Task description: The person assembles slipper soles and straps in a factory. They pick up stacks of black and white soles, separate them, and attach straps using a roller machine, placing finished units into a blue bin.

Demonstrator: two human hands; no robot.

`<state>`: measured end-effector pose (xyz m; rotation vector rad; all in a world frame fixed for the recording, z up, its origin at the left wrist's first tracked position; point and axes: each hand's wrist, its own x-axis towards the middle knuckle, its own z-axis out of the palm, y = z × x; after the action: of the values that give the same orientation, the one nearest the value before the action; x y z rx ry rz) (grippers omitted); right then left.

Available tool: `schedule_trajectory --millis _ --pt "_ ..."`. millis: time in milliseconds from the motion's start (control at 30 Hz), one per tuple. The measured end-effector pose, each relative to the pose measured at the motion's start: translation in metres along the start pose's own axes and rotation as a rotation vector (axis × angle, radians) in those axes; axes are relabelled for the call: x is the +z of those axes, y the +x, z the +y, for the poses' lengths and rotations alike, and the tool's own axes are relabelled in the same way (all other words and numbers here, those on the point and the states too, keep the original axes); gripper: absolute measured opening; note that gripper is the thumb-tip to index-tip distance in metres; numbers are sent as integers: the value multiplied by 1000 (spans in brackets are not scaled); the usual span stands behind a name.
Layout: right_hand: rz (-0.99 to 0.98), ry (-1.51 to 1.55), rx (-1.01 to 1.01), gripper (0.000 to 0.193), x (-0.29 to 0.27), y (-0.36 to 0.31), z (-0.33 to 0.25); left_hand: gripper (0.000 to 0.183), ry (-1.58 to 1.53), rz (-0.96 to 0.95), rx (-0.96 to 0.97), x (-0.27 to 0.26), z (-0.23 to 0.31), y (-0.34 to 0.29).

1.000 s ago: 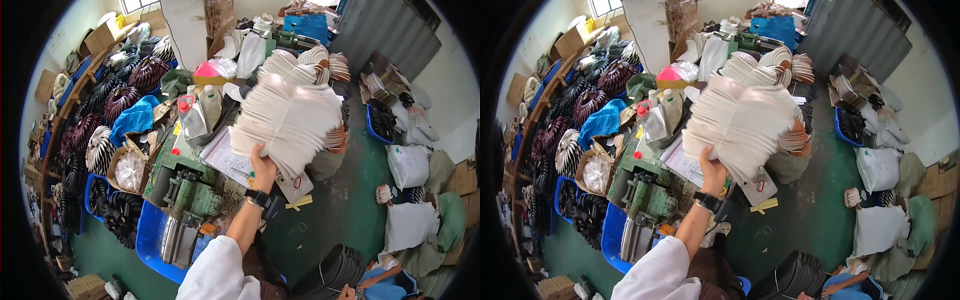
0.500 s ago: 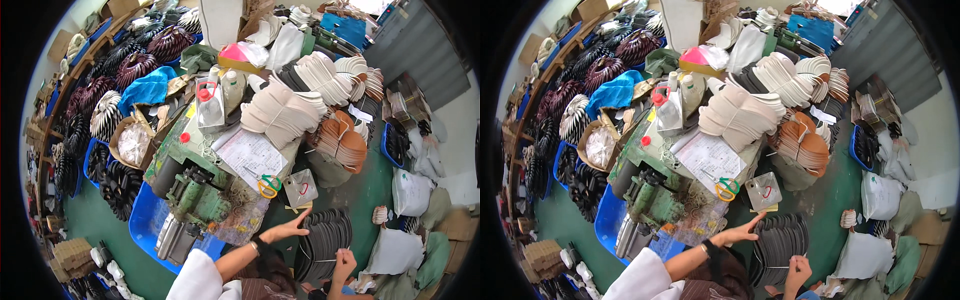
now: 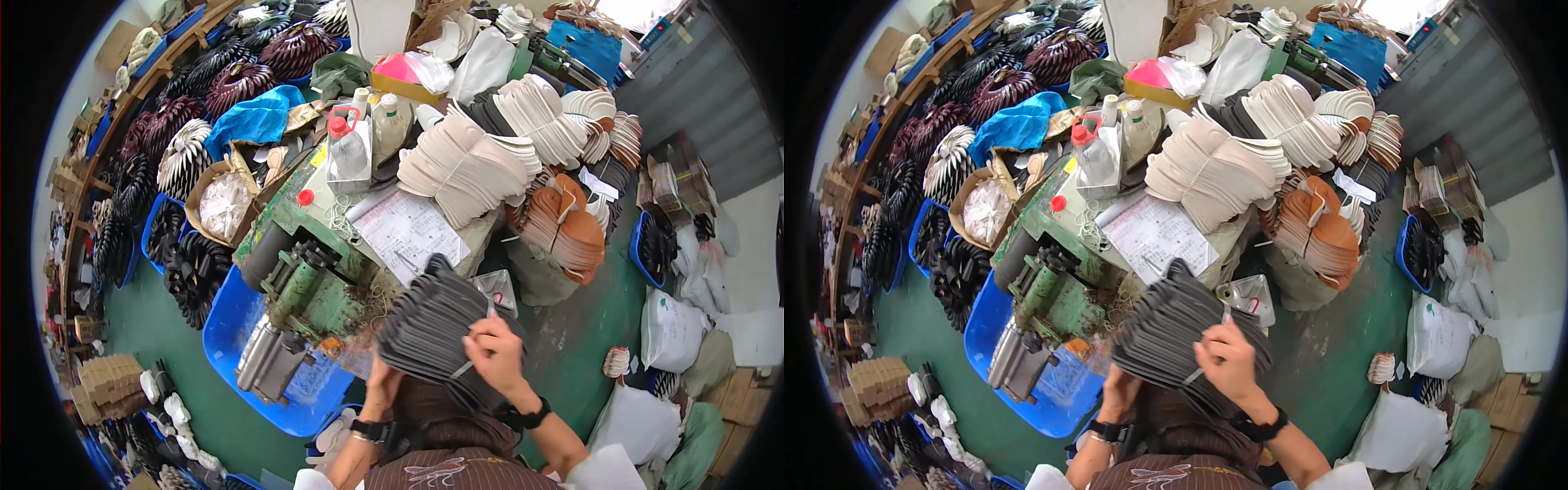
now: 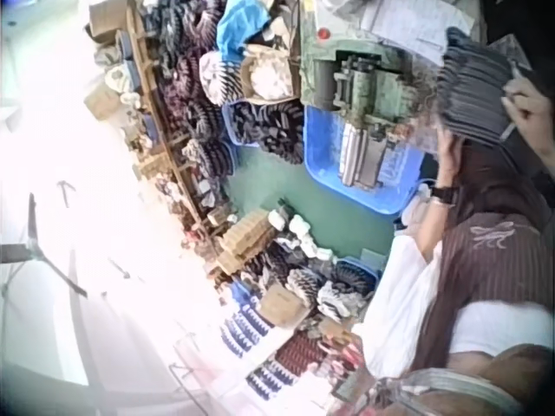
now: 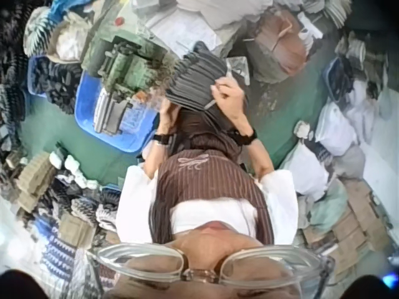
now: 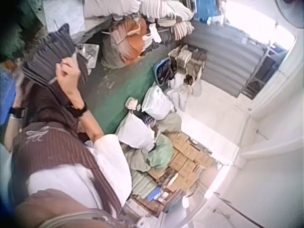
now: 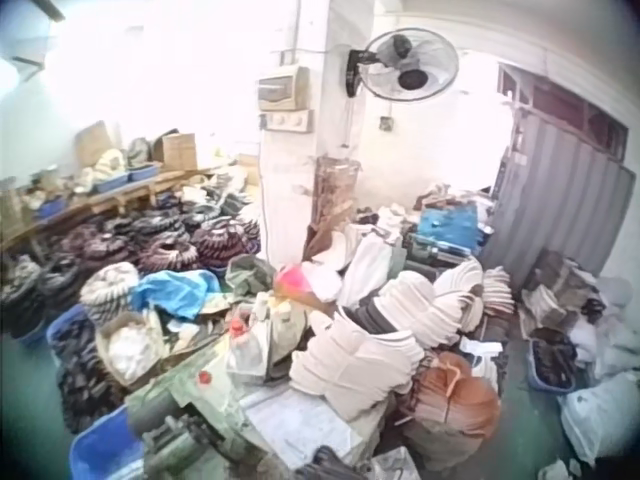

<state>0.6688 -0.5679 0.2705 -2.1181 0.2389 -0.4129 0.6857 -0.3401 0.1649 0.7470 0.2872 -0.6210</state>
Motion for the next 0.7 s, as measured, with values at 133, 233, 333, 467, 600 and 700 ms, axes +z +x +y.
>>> schedule_trajectory --millis 133,233,333,467,600,700 --pt "-296 -11 -176 23 38 20 32 68 45 176 -38 -17 -15 -14" --pt "-420 -164 -385 19 79 15 55 69 154 471 -88 -32 -30 -28" --pt "-480 -269 -569 15 93 -2 53 75 411 764 151 -10 -42 -26" --pt "-351 -20 -214 25 84 -5 50 83 1287 840 458 20 -29 -6" --pt "-384 -245 -238 96 75 23 47 86 1448 931 380 31 -22 22" --pt "-514 -309 -188 122 92 28 55 84 1421 938 427 28 -25 30"
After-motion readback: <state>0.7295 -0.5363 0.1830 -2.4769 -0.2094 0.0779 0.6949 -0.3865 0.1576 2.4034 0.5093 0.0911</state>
